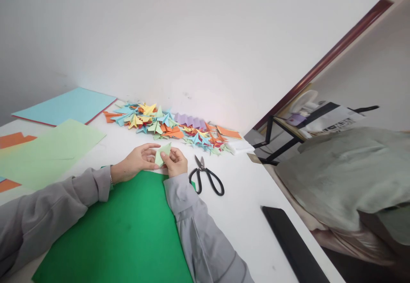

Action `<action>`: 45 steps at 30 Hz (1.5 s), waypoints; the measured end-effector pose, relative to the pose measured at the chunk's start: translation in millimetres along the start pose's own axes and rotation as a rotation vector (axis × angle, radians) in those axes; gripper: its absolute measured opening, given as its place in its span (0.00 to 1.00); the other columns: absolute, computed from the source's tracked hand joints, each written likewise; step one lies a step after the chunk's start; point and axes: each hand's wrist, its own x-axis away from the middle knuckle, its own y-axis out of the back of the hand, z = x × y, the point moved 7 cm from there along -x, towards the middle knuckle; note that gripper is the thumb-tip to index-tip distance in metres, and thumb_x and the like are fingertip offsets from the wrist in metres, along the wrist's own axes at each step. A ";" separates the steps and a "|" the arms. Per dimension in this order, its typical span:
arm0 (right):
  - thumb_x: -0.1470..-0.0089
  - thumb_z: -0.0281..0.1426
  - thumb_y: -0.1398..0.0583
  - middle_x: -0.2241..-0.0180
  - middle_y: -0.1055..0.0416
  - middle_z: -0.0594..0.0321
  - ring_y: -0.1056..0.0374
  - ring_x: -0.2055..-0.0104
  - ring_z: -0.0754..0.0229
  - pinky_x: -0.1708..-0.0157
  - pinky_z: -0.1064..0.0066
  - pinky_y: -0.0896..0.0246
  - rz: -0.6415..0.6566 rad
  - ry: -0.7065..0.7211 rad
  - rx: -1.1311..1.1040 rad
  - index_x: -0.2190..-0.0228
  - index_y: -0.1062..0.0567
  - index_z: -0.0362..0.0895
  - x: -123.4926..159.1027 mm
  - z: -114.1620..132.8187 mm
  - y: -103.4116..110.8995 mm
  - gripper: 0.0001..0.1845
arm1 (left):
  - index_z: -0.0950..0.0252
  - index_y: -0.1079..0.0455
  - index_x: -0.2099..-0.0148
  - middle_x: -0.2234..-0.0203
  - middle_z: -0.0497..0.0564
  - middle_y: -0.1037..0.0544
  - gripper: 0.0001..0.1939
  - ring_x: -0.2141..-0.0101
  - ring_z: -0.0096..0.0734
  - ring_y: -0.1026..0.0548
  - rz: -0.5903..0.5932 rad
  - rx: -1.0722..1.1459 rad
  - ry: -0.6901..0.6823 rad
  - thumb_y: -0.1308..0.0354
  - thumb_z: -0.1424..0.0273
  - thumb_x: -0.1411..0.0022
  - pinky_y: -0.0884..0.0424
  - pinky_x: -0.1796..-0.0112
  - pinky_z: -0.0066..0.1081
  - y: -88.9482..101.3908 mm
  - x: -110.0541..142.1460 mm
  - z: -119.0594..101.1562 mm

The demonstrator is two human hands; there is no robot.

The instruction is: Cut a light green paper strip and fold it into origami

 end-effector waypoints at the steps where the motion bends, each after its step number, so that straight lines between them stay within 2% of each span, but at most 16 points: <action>1: 0.69 0.34 0.34 0.80 0.30 0.69 0.38 0.83 0.68 0.88 0.78 0.45 0.010 0.001 -0.025 0.70 0.28 0.45 -0.5 -0.2 -0.3 0.19 | 0.67 0.40 0.54 0.70 0.49 0.31 0.32 0.76 0.20 0.32 -0.018 0.026 0.014 0.36 0.81 0.65 0.35 0.73 0.26 1.4 -0.1 0.9; 5: 0.68 0.32 0.34 0.78 0.31 0.70 0.37 0.81 0.68 0.86 0.77 0.41 0.019 0.032 -0.051 0.63 0.28 0.49 -0.5 0.6 0.3 0.24 | 0.67 0.39 0.55 0.71 0.50 0.29 0.28 0.74 0.24 0.29 -0.061 0.095 0.064 0.37 0.80 0.62 0.36 0.72 0.26 5.1 0.1 3.4; 9: 0.69 0.31 0.35 0.74 0.29 0.65 0.37 0.80 0.68 0.85 0.76 0.39 -0.018 0.029 -0.027 0.70 0.24 0.46 -0.5 -0.2 4.0 0.16 | 0.67 0.38 0.57 0.73 0.48 0.29 0.26 0.75 0.23 0.29 -0.089 0.132 0.079 0.37 0.81 0.62 0.35 0.71 0.27 6.6 0.0 3.9; 14: 0.67 0.33 0.37 0.81 0.31 0.65 0.37 0.81 0.65 0.84 0.73 0.39 0.056 -0.061 -0.051 0.76 0.23 0.42 -0.1 -2.4 -0.1 0.10 | 0.68 0.36 0.60 0.75 0.47 0.29 0.25 0.75 0.23 0.29 -0.145 0.136 0.060 0.37 0.82 0.63 0.34 0.69 0.29 9.7 -1.1 3.4; 17: 0.68 0.33 0.35 0.80 0.30 0.65 0.39 0.82 0.68 0.85 0.75 0.40 -0.026 0.039 0.076 0.78 0.23 0.42 0.3 4.7 5.3 0.09 | 0.69 0.36 0.60 0.75 0.48 0.29 0.23 0.75 0.23 0.30 -0.156 0.105 0.032 0.38 0.82 0.63 0.35 0.70 0.28 10.6 -1.1 0.8; 23: 0.71 0.32 0.34 0.87 0.36 0.71 0.44 0.86 0.71 0.87 0.76 0.43 -0.070 0.148 0.203 0.80 0.27 0.42 0.8 9.3 6.4 0.10 | 0.69 0.36 0.60 0.77 0.48 0.29 0.19 0.74 0.26 0.30 -0.050 0.207 0.018 0.39 0.77 0.58 0.34 0.68 0.32 4.0 -1.1 -0.6; 26: 0.72 0.32 0.34 0.87 0.38 0.73 0.45 0.87 0.71 0.88 0.78 0.44 -0.066 0.162 0.169 0.80 0.31 0.43 0.0 9.5 5.3 0.13 | 0.68 0.38 0.58 0.77 0.47 0.29 0.25 0.76 0.25 0.30 -0.067 0.113 0.015 0.36 0.76 0.61 0.34 0.71 0.30 5.9 -1.3 1.4; 29: 0.74 0.32 0.33 0.85 0.35 0.73 0.44 0.87 0.71 0.89 0.78 0.46 -0.057 0.107 0.096 0.77 0.35 0.44 -0.9 6.1 4.4 0.19 | 0.69 0.38 0.57 0.80 0.46 0.30 0.27 0.78 0.23 0.31 -0.078 0.014 -0.016 0.36 0.76 0.62 0.36 0.74 0.27 7.4 -1.6 1.8; 33: 0.71 0.35 0.34 0.83 0.34 0.71 0.43 0.87 0.70 0.88 0.77 0.46 0.002 0.027 0.150 0.74 0.32 0.43 2.0 2.6 -1.6 0.19 | 0.69 0.38 0.57 0.82 0.44 0.31 0.28 0.78 0.23 0.31 -0.027 -0.051 -0.029 0.36 0.77 0.64 0.36 0.73 0.27 3.5 -1.2 1.9; 36: 0.69 0.37 0.34 0.85 0.36 0.70 0.42 0.85 0.68 0.86 0.75 0.45 0.033 0.052 0.248 0.78 0.29 0.41 6.2 5.6 -6.0 0.15 | 0.69 0.38 0.57 0.82 0.43 0.31 0.28 0.78 0.24 0.32 0.009 -0.106 -0.023 0.36 0.76 0.64 0.36 0.74 0.27 0.0 -0.4 1.5; 45: 0.68 0.39 0.35 0.89 0.40 0.71 0.46 0.85 0.68 0.85 0.75 0.51 0.029 0.078 0.284 0.86 0.33 0.42 10.3 12.8 -8.7 0.15 | 0.69 0.36 0.58 0.86 0.39 0.36 0.25 0.82 0.19 0.37 -0.005 -0.221 -0.088 0.38 0.77 0.63 0.41 0.78 0.23 0.9 0.1 -2.9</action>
